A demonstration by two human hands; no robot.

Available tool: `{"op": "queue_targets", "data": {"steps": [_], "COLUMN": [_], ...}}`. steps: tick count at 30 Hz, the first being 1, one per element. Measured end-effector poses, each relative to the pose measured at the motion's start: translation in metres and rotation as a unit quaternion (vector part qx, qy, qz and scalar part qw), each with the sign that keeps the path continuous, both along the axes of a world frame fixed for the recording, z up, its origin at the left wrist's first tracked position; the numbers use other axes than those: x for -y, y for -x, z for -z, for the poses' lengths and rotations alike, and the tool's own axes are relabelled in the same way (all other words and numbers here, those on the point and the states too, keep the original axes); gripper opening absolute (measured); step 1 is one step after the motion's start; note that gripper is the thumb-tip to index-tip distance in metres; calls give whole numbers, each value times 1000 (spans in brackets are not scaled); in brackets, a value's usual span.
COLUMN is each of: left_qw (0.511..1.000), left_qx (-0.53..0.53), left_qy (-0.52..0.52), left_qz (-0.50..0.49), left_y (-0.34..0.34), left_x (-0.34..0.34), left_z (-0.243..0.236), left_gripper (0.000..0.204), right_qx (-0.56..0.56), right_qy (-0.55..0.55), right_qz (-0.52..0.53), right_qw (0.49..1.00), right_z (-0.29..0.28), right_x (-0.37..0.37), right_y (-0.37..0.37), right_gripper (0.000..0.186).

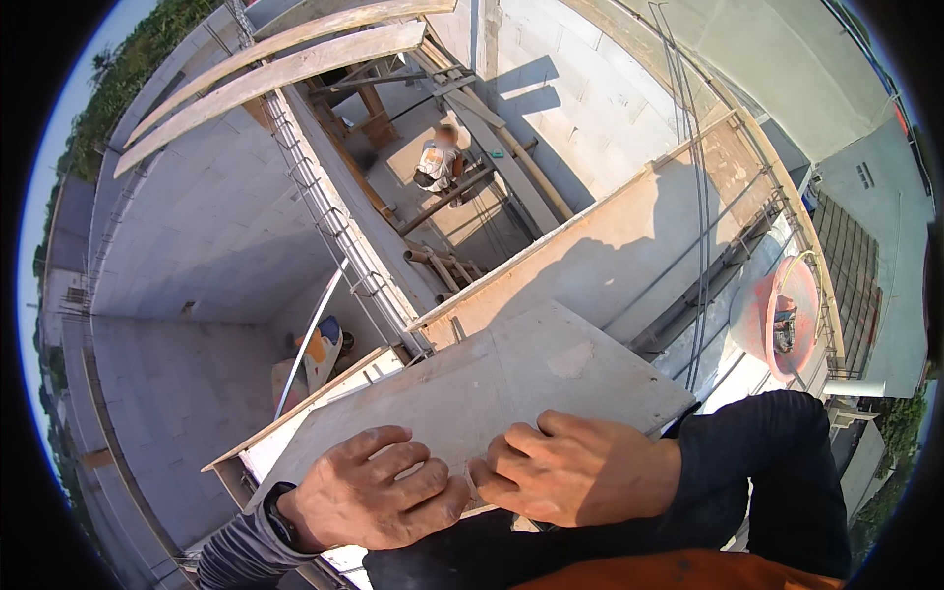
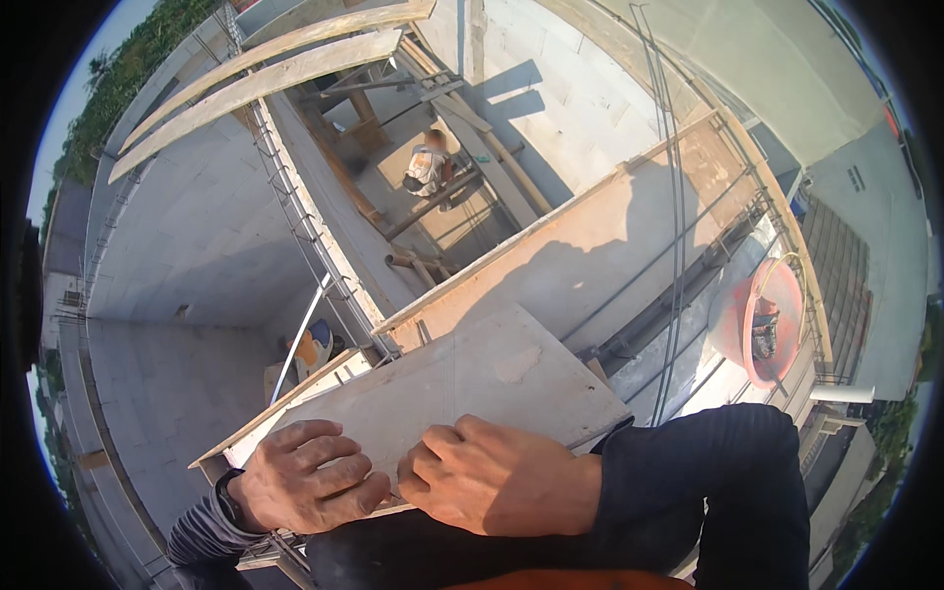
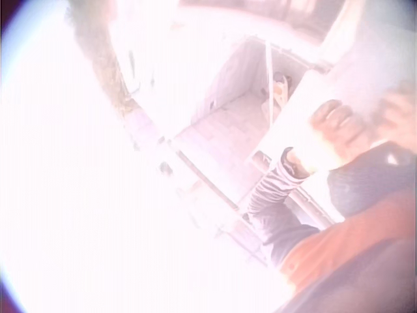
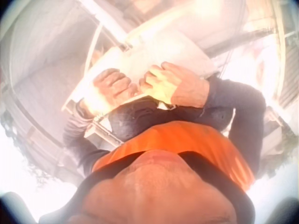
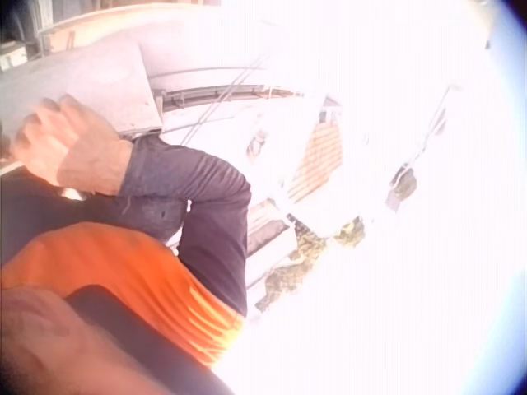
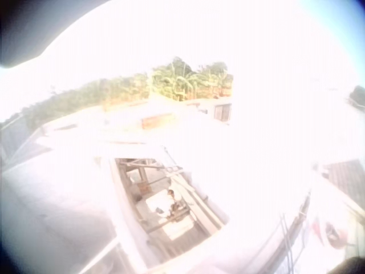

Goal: The person positions pieces of plywood against a concrete beam structure and secures them using a hatchet to hammer nails and adjusting steel reinforcement rods by hand.

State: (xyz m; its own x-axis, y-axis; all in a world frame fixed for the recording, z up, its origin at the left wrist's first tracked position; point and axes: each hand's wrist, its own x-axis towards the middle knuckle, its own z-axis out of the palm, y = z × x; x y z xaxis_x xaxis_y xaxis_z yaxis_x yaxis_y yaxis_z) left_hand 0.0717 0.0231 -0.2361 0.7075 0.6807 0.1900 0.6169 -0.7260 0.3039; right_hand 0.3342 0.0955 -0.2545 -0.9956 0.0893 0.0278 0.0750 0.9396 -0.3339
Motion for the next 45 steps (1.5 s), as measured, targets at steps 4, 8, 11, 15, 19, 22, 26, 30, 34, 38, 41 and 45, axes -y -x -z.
{"op": "queue_targets", "data": {"steps": [4, 8, 11, 15, 19, 22, 26, 30, 34, 38, 41, 45], "left_qw": [978, 941, 934, 927, 824, 789, 919, 847, 854, 787, 767, 755], "left_qx": [65, 130, 196, 199, 416, 460, 184, -46, -47, 135, 250, 348], "left_qy": [196, 308, 295, 311, 330, 294, 176, 164, 268, 542, 547, 509], "left_qz": [-15, -46, -43, -62, -196, -283, -302, -504, -443, -262, -225, -225], "left_y": [8, 5, 6, 11, 24, 56, 83, 160, 157, 141, 132, 119], "left_x": [0, 2, 13, 15, 11, -3, -3, 0, 31, 71, 99, 112], "left_z": [12, 19, 25, 17, 18, 10, 25, 39, 25, 7, 10, 21], "left_gripper": [17, 16, 16, 14, 16, 26, 22, 36, 42, 43, 40, 24], "right_qx": [-22, -51, -51, -25, -18, 2, 13, 52, 77, 93, 94, 91], "right_qy": [26, -13, -32, 3, 31, 16, 18, 24, 38, 62, 72, 79], "right_qz": [-1, 41, 11, -1, -3, 6, -1, -1, 17, 19, 17, 20], "right_qw": [999, 998, 998, 1000, 999, 1000, 1000, 998, 996, 994, 993, 993], "right_z": [0, -1, 1, 1, -1, -8, -9, -10, -15, -19, -20, -20], "right_x": [-3, -1, -1, -2, -2, -1, -2, -3, -1, -2, -1, 1], "right_y": [6, 1, 10, 12, 16, 16, 19, 20, 24, 30, 34, 34], "right_gripper": [26, 24, 29, 36, 43, 45, 49, 54, 57, 62, 63, 62]}}
